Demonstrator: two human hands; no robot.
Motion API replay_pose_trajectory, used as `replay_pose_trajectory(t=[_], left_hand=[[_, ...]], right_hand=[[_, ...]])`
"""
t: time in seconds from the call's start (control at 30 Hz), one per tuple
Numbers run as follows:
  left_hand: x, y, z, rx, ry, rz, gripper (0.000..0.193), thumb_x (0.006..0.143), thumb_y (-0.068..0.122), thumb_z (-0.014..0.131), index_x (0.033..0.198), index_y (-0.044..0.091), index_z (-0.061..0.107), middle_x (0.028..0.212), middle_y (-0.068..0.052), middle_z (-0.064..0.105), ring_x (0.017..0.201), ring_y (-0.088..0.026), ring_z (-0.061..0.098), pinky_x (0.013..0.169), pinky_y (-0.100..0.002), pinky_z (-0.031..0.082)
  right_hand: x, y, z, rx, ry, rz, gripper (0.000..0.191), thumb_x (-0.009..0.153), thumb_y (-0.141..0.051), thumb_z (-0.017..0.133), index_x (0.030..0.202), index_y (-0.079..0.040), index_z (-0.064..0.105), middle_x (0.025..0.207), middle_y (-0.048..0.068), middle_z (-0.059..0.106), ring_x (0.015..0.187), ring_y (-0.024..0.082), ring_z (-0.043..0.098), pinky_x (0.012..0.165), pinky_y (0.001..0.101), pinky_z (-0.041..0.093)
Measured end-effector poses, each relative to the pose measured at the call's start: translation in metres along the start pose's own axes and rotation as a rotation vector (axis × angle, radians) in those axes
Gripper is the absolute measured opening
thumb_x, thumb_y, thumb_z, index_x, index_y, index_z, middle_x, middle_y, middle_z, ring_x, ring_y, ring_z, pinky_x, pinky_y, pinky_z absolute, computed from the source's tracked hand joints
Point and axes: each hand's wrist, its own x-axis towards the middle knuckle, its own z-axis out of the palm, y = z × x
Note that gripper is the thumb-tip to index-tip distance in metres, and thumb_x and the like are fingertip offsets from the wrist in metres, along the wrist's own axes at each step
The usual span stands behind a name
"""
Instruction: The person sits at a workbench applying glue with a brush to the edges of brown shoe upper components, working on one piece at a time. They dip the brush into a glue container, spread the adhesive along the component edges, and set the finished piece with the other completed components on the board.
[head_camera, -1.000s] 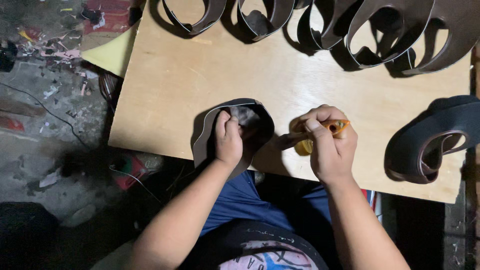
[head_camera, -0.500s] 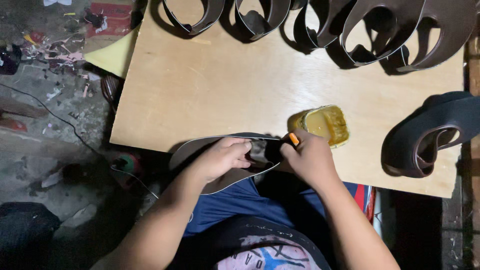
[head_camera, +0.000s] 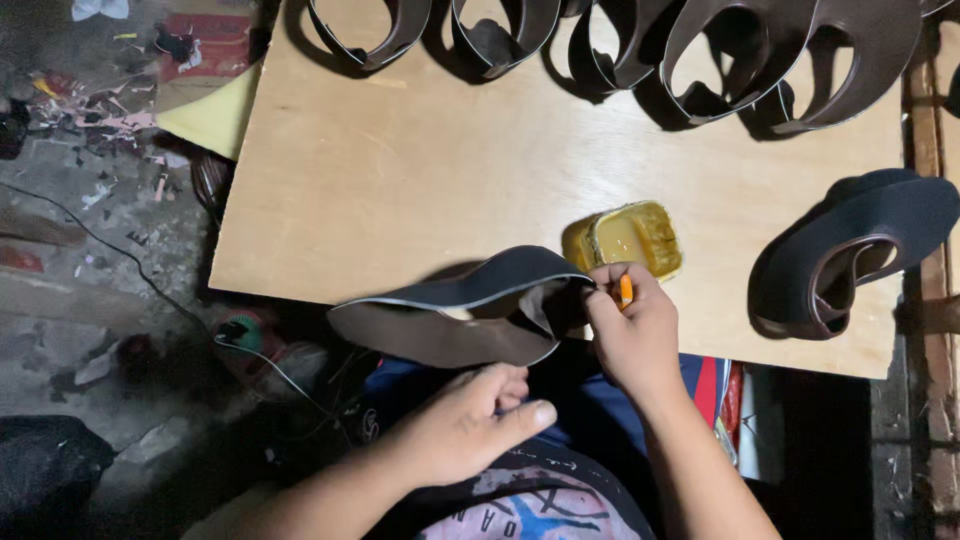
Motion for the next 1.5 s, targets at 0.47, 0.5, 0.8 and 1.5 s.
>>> replay_pose_trajectory(t=[0.47,0.5,0.8,1.5], left_hand=[[0.048,-0.027,0.010,-0.266,0.616,0.495,0.084,0.087,0.021,0.080,0.148,-0.009,0.030,0.147,-0.021,0.045,0.133,-0.025,0.050,0.113,-0.038,0.043],[0.048,-0.029,0.007,-0.188,0.657,0.488,0.077,0.086,0.023,0.081,0.144,-0.010,0.041,0.144,-0.021,0.048,0.129,-0.025,0.053,0.111,-0.038,0.045],[0.062,-0.048,-0.048,-0.489,0.425,0.156,0.067,0.091,0.040,0.070,0.145,0.005,0.051,0.115,-0.011,0.064,0.103,-0.021,0.064,0.079,-0.038,0.059],[0.078,-0.079,-0.076,-0.505,0.269,0.226,0.040,0.101,0.023,0.062,0.134,0.001,0.060,0.116,-0.008,0.066,0.102,-0.016,0.063,0.087,-0.034,0.055]], right_hand=[[-0.021,-0.003,0.022,0.065,-0.160,0.201,0.013,0.087,-0.009,0.066,0.092,-0.001,0.057,0.065,0.007,0.064,0.051,0.010,0.055,0.047,0.0292,0.046],[-0.020,-0.007,0.020,0.046,-0.195,0.186,0.016,0.089,-0.013,0.067,0.092,0.000,0.058,0.064,0.006,0.065,0.050,0.009,0.055,0.047,0.0290,0.045],[-0.016,-0.047,-0.044,0.272,-0.266,-0.274,0.042,0.108,-0.036,0.045,0.107,0.000,0.065,0.098,0.009,0.068,0.085,0.013,0.065,0.079,0.0257,0.052],[-0.003,-0.003,0.042,0.111,-0.285,-0.312,0.019,0.092,-0.011,0.076,0.106,0.001,0.072,0.104,0.011,0.073,0.096,0.020,0.071,0.087,0.0295,0.055]])
